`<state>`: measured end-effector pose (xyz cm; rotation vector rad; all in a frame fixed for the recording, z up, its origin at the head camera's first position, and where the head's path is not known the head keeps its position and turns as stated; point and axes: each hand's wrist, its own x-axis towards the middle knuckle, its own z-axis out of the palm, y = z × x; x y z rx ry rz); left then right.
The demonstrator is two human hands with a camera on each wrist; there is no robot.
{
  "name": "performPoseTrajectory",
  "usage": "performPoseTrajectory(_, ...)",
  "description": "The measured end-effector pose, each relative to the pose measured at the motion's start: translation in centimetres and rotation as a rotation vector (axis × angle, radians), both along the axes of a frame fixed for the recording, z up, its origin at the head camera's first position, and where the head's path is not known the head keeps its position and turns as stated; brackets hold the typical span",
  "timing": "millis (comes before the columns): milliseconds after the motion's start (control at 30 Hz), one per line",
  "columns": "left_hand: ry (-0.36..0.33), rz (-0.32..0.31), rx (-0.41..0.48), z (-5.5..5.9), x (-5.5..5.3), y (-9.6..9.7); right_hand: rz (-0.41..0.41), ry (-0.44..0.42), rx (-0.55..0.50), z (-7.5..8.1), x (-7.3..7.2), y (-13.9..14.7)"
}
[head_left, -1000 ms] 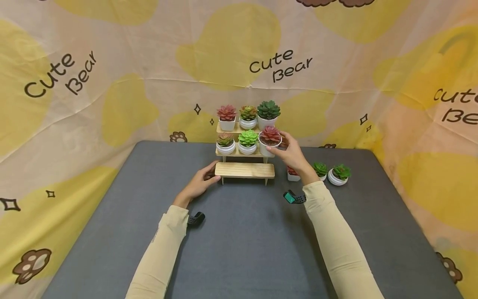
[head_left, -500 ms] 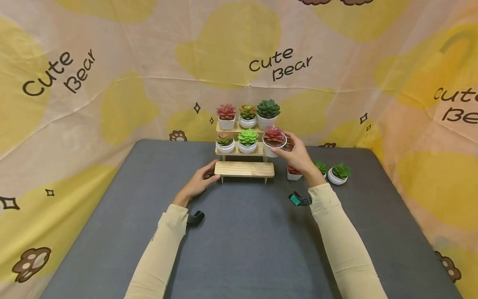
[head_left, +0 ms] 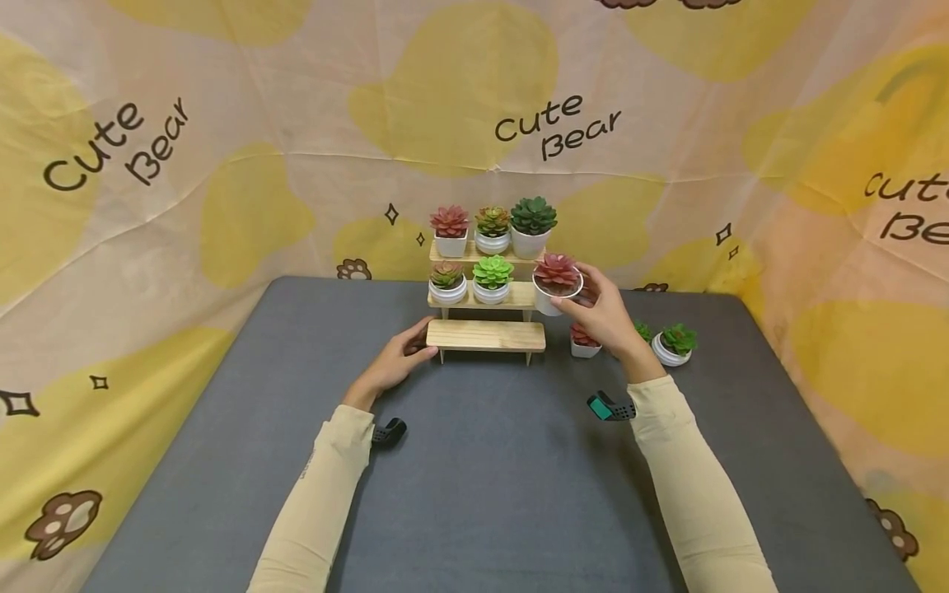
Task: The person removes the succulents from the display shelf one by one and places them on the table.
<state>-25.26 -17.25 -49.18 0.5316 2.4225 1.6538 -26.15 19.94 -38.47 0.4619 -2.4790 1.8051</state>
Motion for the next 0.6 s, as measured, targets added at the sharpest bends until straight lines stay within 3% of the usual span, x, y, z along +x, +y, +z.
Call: performPoseTrajectory(600, 0.021, -0.010, 0.007, 0.1, 0.1, 0.1, 0.007, 0.049, -0.037, -1.0, 3.7, 2.6)
